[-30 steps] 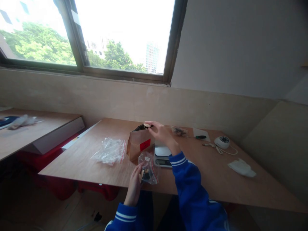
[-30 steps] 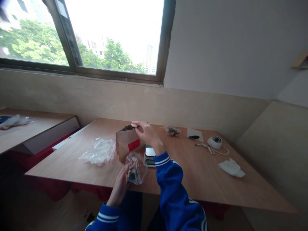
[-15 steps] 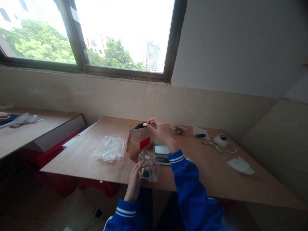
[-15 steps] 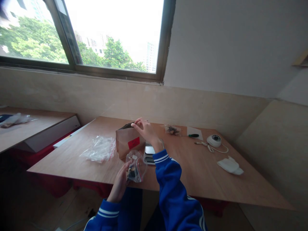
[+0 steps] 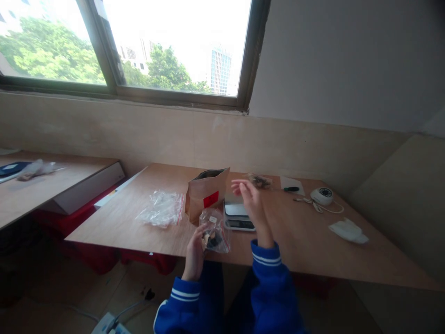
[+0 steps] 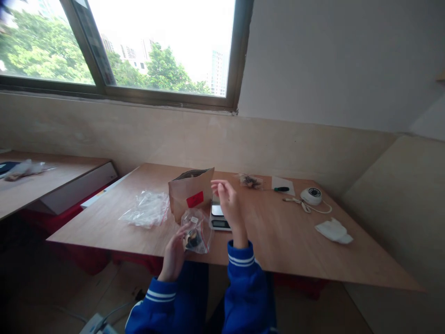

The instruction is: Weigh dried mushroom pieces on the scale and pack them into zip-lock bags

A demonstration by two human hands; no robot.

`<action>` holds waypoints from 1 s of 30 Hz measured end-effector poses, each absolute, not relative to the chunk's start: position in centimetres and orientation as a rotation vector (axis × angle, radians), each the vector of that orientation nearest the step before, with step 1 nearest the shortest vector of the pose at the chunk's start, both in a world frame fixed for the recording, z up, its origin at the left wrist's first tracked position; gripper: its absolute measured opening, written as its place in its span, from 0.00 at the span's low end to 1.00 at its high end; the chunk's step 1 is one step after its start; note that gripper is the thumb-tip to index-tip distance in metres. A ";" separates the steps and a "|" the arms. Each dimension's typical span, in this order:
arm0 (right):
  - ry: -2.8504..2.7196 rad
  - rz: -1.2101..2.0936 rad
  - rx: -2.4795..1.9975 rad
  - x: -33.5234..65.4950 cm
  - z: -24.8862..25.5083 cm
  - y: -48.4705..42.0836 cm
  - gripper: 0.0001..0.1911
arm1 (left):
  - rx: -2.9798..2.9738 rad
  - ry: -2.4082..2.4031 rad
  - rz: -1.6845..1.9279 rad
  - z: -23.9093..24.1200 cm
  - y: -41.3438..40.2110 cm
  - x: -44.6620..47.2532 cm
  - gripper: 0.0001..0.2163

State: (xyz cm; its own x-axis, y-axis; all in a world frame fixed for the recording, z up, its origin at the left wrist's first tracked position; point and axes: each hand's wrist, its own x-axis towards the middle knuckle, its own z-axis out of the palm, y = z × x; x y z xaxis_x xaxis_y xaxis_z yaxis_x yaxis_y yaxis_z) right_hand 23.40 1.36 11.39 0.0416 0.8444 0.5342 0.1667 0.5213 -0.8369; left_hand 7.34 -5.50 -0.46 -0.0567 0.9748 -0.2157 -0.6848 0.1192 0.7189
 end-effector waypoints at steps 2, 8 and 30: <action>-1.285 0.803 -1.004 23.9 8.3 -0.9 0.15 | 0.479 0.763 1.427 -0.2 -5.7 7.1 0.17; -1.195 1.087 -1.024 22.3 2.0 -4.4 0.13 | 0.632 0.556 1.393 -0.1 -6.3 6.9 0.24; -1.299 1.514 -0.850 22.6 2.9 -5.6 0.27 | 0.935 0.813 1.404 -0.2 -6.0 7.0 0.16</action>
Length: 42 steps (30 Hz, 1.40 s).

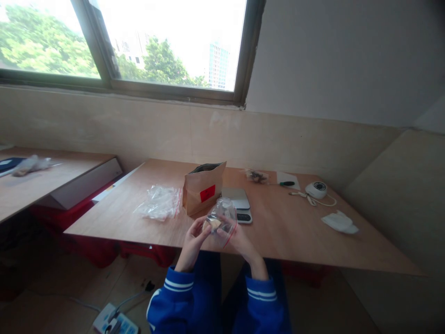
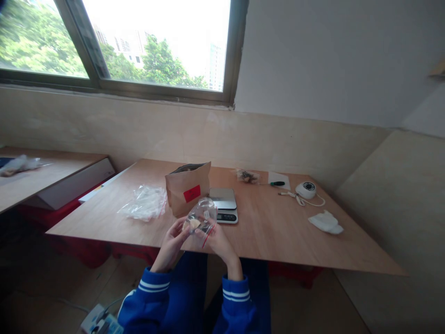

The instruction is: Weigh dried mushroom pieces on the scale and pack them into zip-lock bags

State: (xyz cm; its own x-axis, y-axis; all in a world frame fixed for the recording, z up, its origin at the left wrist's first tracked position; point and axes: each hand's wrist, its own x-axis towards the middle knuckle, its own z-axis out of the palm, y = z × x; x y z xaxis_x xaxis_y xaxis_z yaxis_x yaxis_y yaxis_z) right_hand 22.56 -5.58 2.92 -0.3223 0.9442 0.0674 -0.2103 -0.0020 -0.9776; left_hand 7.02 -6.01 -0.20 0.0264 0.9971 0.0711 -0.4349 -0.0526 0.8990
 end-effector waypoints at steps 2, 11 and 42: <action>-1.301 1.454 -0.853 22.4 3.2 -5.6 0.24 | 0.980 0.839 1.424 -0.1 -6.0 7.2 0.15; -1.100 1.373 -0.952 22.0 2.8 -5.3 0.20 | 0.873 0.830 1.409 0.5 -6.2 7.4 0.17; -0.705 1.396 -0.985 23.4 2.1 -4.8 0.20 | 0.447 0.886 1.454 -0.2 -5.8 7.4 0.12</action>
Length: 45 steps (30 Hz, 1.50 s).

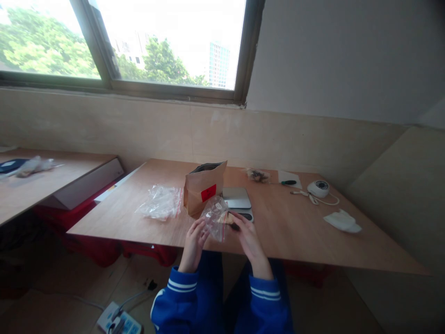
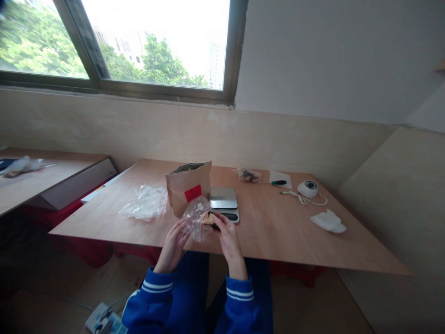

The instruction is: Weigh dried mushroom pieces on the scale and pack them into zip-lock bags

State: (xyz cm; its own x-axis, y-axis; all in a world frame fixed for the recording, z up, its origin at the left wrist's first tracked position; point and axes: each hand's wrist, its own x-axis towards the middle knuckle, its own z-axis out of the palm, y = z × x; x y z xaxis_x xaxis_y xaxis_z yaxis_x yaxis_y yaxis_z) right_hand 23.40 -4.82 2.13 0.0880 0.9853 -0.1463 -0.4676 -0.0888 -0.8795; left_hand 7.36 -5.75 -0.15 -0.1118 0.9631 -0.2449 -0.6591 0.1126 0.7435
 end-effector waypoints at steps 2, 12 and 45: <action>-0.697 1.428 -0.976 23.6 1.7 -4.8 0.18 | 0.415 0.878 1.454 -0.3 -5.7 7.4 0.11; -0.763 1.352 -0.991 25.9 2.3 -3.9 0.18 | 0.376 0.874 1.459 -0.5 -5.6 6.5 0.10; -2.319 0.533 -0.844 21.3 18.7 8.7 0.11 | 0.320 0.897 1.383 -0.2 -5.6 5.4 0.09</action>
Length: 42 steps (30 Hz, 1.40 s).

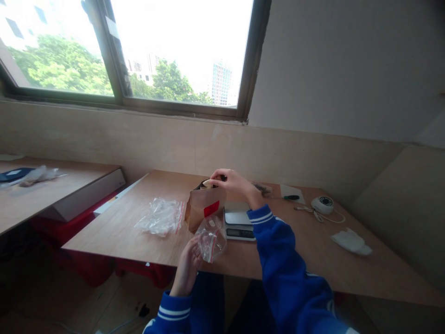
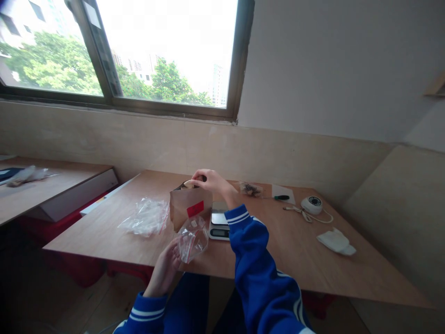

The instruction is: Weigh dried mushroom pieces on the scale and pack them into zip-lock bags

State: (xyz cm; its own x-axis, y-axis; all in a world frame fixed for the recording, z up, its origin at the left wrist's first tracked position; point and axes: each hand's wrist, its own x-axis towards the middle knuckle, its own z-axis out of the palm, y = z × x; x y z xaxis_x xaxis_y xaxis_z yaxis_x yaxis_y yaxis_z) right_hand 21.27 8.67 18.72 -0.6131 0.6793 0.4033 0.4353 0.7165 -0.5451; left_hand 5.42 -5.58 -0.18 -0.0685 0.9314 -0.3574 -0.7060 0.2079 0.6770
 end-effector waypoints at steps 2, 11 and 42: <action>-2.386 0.514 -0.866 21.3 19.0 8.6 0.09 | 0.315 0.904 1.386 -0.1 -5.6 5.4 0.09; -1.928 0.562 -0.872 21.6 17.4 9.7 0.25 | 0.298 0.902 1.393 -0.1 -5.5 5.6 0.08; -1.548 0.513 -1.152 22.8 9.4 2.6 0.19 | 0.509 0.779 1.361 0.6 -5.8 6.1 0.08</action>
State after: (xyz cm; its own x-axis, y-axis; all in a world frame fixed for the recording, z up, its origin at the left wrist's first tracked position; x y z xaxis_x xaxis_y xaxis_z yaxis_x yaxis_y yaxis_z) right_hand 22.84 2.58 9.37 0.0576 0.8659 0.4969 0.3982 0.4365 -0.8068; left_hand 6.10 -5.76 0.59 0.0252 0.9801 -0.1967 -0.6660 0.1632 0.7279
